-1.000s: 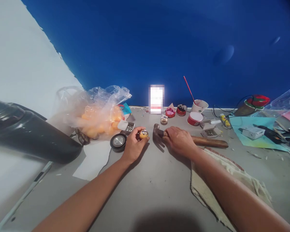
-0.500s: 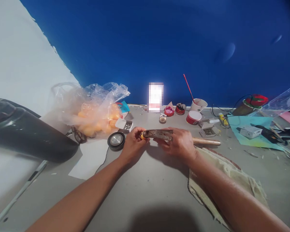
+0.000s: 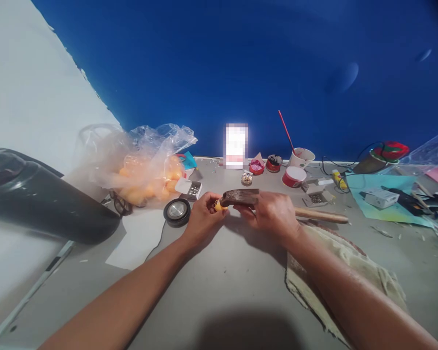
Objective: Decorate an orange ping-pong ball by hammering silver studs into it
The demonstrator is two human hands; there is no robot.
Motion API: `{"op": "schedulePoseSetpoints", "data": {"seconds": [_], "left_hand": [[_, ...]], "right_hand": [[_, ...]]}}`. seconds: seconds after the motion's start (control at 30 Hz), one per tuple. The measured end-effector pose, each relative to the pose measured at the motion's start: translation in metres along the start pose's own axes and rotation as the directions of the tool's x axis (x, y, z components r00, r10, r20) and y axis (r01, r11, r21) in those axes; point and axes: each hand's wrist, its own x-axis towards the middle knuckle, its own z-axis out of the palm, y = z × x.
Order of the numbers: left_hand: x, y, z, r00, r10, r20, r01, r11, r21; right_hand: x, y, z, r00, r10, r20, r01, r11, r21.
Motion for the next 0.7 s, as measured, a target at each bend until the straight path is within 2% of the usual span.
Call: {"op": "schedulePoseSetpoints", "data": {"seconds": [0.13, 0.3, 0.43, 0.6, 0.7], "left_hand": [[-0.0001, 0.0016, -0.0011, 1.000, 0.008, -0.001, -0.008, 1.000, 0.022], [-0.0001, 0.0001, -0.0026, 0.999, 0.040, 0.036, -0.041, 0.998, 0.037], [-0.0002, -0.0030, -0.0025, 0.999, 0.029, 0.038, -0.031, 0.998, 0.053], [-0.0004, -0.0052, -0.0024, 0.993, 0.092, 0.072, -0.098, 0.992, 0.075], [-0.0006, -0.0045, -0.0023, 0.994, 0.088, 0.072, -0.093, 0.993, 0.077]], "right_hand": [[0.0009, -0.0002, -0.0024, 0.997, 0.037, -0.069, -0.038, 0.999, -0.027], [0.0019, -0.0009, -0.0042, 0.999, 0.023, 0.044, -0.022, 1.000, -0.006], [0.0026, -0.0019, -0.0060, 0.997, 0.074, -0.015, -0.075, 0.997, -0.021], [0.0036, -0.0033, -0.0086, 0.996, 0.015, 0.089, -0.016, 1.000, 0.014], [0.0040, -0.0034, -0.0104, 0.998, 0.053, 0.036, -0.053, 0.999, -0.001]]}}
